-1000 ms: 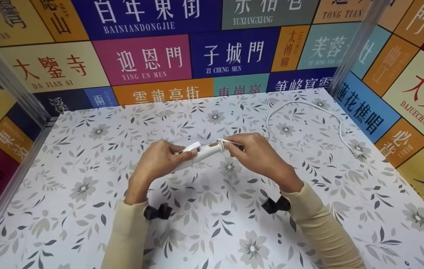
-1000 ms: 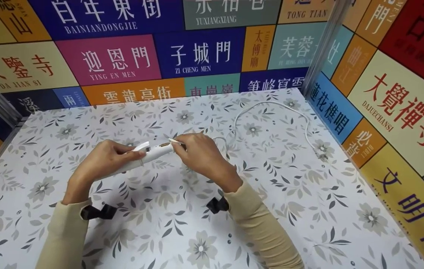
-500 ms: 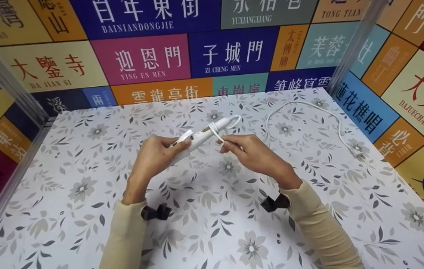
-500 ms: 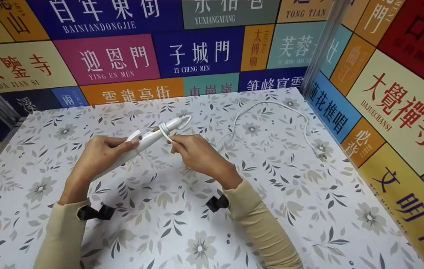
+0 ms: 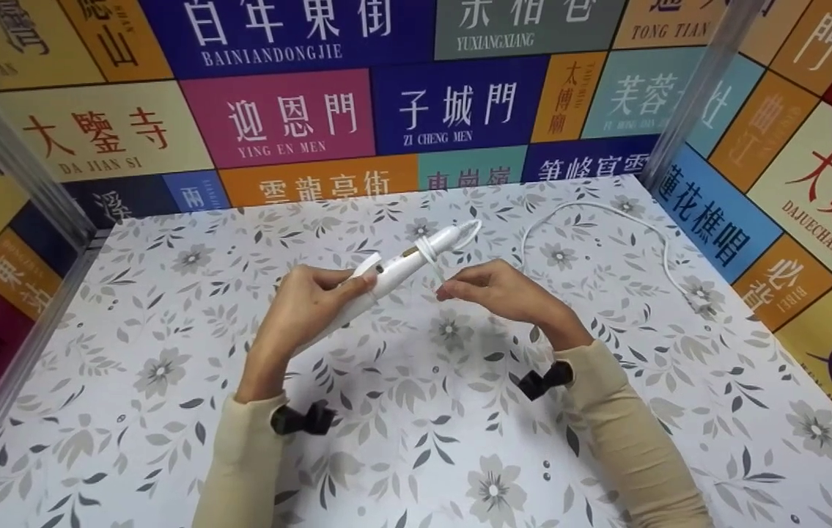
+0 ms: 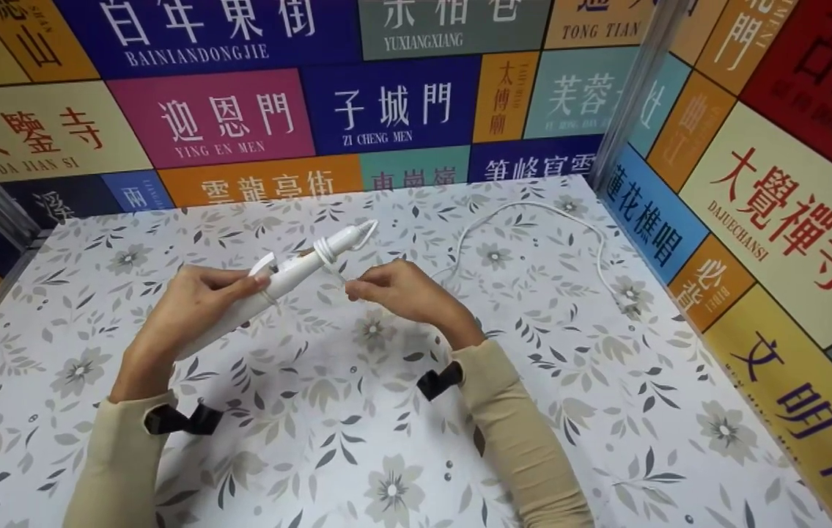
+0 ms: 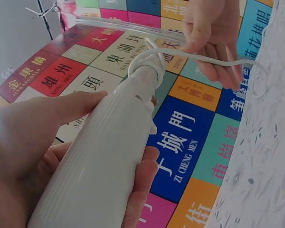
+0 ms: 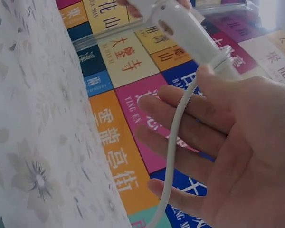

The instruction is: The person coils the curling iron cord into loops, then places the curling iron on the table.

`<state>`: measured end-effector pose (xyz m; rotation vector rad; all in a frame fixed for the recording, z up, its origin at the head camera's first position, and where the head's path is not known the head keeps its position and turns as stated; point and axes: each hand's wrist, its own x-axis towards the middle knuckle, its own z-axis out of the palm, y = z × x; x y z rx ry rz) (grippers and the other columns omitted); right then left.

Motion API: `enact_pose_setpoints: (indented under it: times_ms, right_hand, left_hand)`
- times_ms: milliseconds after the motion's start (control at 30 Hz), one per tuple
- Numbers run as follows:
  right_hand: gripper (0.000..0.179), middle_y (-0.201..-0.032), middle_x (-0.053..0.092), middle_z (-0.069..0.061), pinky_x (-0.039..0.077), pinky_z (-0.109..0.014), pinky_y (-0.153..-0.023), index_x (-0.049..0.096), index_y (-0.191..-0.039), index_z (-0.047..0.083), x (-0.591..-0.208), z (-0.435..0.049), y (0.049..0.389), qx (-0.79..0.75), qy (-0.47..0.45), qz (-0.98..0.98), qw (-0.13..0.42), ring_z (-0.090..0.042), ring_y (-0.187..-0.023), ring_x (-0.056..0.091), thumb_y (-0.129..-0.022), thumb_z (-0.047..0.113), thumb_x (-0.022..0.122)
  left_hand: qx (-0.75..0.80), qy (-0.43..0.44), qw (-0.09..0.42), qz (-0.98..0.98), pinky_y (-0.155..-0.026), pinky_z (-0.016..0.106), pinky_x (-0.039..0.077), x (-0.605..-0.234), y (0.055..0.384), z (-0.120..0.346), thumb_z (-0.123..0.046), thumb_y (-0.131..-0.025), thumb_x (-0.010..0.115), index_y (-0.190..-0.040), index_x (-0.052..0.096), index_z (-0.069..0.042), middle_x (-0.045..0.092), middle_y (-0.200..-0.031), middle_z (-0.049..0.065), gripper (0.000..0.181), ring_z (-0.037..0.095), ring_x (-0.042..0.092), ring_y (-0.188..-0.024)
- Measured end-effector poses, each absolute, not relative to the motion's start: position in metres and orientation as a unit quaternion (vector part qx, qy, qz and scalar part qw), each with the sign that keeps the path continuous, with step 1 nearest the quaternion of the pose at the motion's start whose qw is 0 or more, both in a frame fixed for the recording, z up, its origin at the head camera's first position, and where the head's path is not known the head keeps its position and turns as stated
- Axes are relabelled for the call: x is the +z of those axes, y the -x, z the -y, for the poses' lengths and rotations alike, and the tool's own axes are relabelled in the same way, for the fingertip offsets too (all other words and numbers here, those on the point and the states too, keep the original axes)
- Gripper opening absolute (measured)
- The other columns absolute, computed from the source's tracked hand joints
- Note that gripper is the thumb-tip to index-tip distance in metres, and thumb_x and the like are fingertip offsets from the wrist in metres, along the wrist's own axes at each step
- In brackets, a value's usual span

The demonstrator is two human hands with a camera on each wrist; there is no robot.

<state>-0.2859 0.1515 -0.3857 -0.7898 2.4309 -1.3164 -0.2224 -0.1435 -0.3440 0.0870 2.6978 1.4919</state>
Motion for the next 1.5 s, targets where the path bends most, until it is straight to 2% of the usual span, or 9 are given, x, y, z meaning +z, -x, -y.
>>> enact_pose_setpoints:
  times_ms: [200, 333, 433, 567, 733, 833, 1100, 1333, 1500]
  right_hand:
    - [0.033, -0.082, 0.074, -0.004, 0.052, -0.036, -0.071, 0.078, -0.096, 0.013, -0.393, -0.152, 0.291, -0.434, 0.211, -0.866, 0.13, -0.021, -0.075, 0.067, -0.097, 0.043, 0.063]
    - [0.03, -0.071, 0.068, 0.0, 0.045, -0.027, -0.061, 0.076, -0.087, 0.012, -0.395, -0.153, 0.291, -0.448, 0.201, -0.864, 0.115, -0.019, -0.067, 0.064, -0.096, 0.038, 0.066]
    - [0.018, -0.078, 0.07, -0.009, 0.046, -0.027, -0.06, 0.075, -0.102, 0.013, -0.395, -0.153, 0.292, -0.468, 0.223, -0.849, 0.101, -0.021, -0.066, 0.064, -0.096, 0.027, 0.068]
    - [0.024, -0.089, 0.074, -0.013, 0.047, -0.025, -0.057, 0.073, -0.115, 0.017, -0.395, -0.154, 0.293, -0.487, 0.211, -0.844, 0.077, -0.019, -0.063, 0.062, -0.092, 0.023, 0.074]
    - [0.008, -0.075, 0.068, 0.003, 0.044, -0.021, -0.058, 0.074, -0.093, 0.0, -0.392, -0.157, 0.293, -0.512, 0.214, -0.831, 0.035, -0.008, -0.06, 0.053, -0.087, 0.007, 0.074]
    - [0.005, -0.073, 0.067, 0.007, 0.042, -0.022, -0.059, 0.073, -0.089, -0.007, -0.389, -0.159, 0.293, -0.532, 0.236, -0.812, 0.036, -0.007, -0.06, 0.05, -0.086, -0.003, 0.07]
    - [0.014, -0.075, 0.071, 0.006, 0.048, -0.022, -0.057, 0.075, -0.089, 0.001, -0.385, -0.162, 0.291, -0.545, 0.19, -0.81, 0.106, -0.007, -0.06, 0.059, -0.085, 0.014, 0.08]
    - [0.019, -0.077, 0.072, 0.005, 0.05, -0.023, -0.058, 0.077, -0.089, 0.005, -0.386, -0.165, 0.291, -0.521, 0.215, -0.816, 0.126, -0.008, -0.062, 0.059, -0.081, 0.021, 0.084]
    - [0.018, -0.078, 0.072, 0.004, 0.049, -0.023, -0.059, 0.078, -0.088, 0.007, -0.38, -0.159, 0.285, -0.492, 0.221, -0.835, 0.11, -0.009, -0.063, 0.059, -0.081, 0.023, 0.084]
  left_hand:
    - [0.482, -0.049, 0.035, -0.874, -0.07, 0.031, 0.05, -0.343, 0.221, 0.143, -0.049, -0.087, 0.075, -0.122, 0.072, -0.016, 0.076, -0.108, 0.007, 0.048, 0.02, 0.063, -0.083]
    - [0.473, -0.069, 0.039, -0.877, -0.069, 0.031, 0.05, -0.344, 0.222, 0.141, -0.049, -0.087, 0.074, -0.122, 0.072, -0.017, 0.076, -0.106, 0.006, 0.048, 0.02, 0.062, -0.08]
    - [0.464, -0.094, 0.033, -0.88, -0.065, 0.03, 0.049, -0.345, 0.222, 0.14, -0.049, -0.087, 0.075, -0.122, 0.072, -0.018, 0.077, -0.103, 0.005, 0.047, 0.019, 0.06, -0.075]
    - [0.448, -0.127, 0.021, -0.885, -0.061, 0.029, 0.047, -0.347, 0.222, 0.14, -0.048, -0.088, 0.074, -0.121, 0.072, -0.017, 0.077, -0.101, 0.006, 0.046, 0.016, 0.059, -0.069]
    - [0.427, -0.164, 0.027, -0.889, -0.055, 0.026, 0.046, -0.349, 0.222, 0.141, -0.048, -0.088, 0.074, -0.119, 0.074, -0.017, 0.078, -0.102, 0.005, 0.043, 0.013, 0.055, -0.06]
    - [0.422, -0.188, 0.046, -0.886, -0.053, 0.025, 0.044, -0.351, 0.223, 0.141, -0.046, -0.088, 0.074, -0.119, 0.073, -0.018, 0.078, -0.099, 0.004, 0.042, 0.012, 0.053, -0.058]
    - [0.39, -0.201, 0.081, -0.895, -0.052, 0.024, 0.042, -0.356, 0.223, 0.137, -0.043, -0.087, 0.076, -0.118, 0.073, -0.015, 0.077, -0.088, 0.004, 0.042, 0.011, 0.051, -0.055]
    - [0.366, -0.194, 0.103, -0.904, -0.049, 0.024, 0.035, -0.359, 0.221, 0.133, -0.044, -0.086, 0.077, -0.114, 0.076, -0.017, 0.071, -0.073, -0.001, 0.039, 0.01, 0.044, -0.052]
    - [0.345, -0.184, 0.102, -0.915, -0.049, 0.024, 0.035, -0.359, 0.221, 0.13, -0.046, -0.086, 0.076, -0.112, 0.078, -0.018, 0.069, -0.071, -0.002, 0.038, 0.009, 0.043, -0.052]
